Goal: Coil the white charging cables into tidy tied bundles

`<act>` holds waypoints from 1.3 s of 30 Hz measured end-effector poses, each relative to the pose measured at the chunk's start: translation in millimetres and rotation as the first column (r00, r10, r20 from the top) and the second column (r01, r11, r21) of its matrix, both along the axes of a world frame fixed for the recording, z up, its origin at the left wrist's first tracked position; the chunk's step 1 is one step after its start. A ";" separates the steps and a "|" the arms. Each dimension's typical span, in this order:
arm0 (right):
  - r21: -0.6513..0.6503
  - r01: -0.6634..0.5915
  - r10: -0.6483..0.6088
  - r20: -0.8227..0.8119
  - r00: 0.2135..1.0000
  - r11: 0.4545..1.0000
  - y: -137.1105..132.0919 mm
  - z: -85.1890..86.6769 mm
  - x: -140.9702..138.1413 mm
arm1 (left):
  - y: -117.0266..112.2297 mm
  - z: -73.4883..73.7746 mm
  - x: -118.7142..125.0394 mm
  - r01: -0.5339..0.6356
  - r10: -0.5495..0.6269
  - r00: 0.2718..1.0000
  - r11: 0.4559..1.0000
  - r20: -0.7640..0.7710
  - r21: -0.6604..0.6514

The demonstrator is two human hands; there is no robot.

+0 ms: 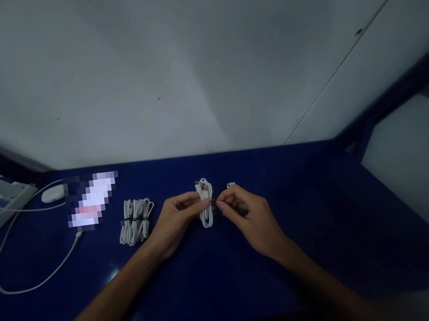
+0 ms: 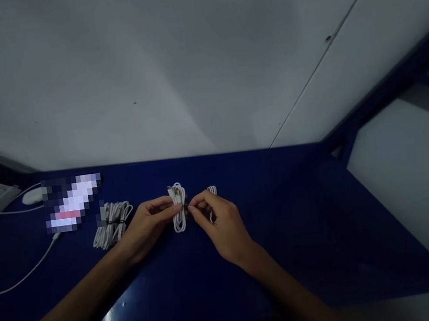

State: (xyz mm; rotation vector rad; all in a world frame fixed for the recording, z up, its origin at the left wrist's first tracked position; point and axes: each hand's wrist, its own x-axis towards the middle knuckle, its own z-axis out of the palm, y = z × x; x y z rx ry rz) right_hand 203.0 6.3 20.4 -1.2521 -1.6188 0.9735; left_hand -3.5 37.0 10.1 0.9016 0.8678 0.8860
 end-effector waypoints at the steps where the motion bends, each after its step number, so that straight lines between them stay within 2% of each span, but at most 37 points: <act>1: -0.003 0.002 -0.002 -0.005 1.000 1.000 0.0 0.0 0.1 | -0.1 0.4 0.2 0.009 -0.009 1.000 1.000 0.000 -0.009; 8: -0.042 0.015 -0.018 -0.078 0.997 0.999 0.8 -3.7 0.0 | -1.5 0.8 0.6 0.050 -0.050 0.999 0.998 -0.007 -0.027; 17: 0.046 0.029 -0.030 0.028 0.999 0.999 -0.7 -4.1 -2.7 | -2.4 0.1 2.3 0.063 -0.061 0.998 0.996 0.036 -0.066; 29: -0.027 0.020 -0.020 -0.021 1.000 0.999 1.9 -7.0 0.9 | -1.5 -1.2 1.3 0.085 -0.079 0.991 0.994 0.105 -0.061; 34: 0.045 0.082 -0.082 0.014 0.997 0.996 2.3 -4.5 1.6 | -2.5 1.2 2.7 0.110 -0.105 0.989 0.993 0.101 -0.042; 39: 0.111 0.140 -0.147 0.055 0.988 0.984 3.2 -1.6 1.0 | -3.8 -2.7 4.0 0.077 -0.076 0.994 0.997 0.082 -0.006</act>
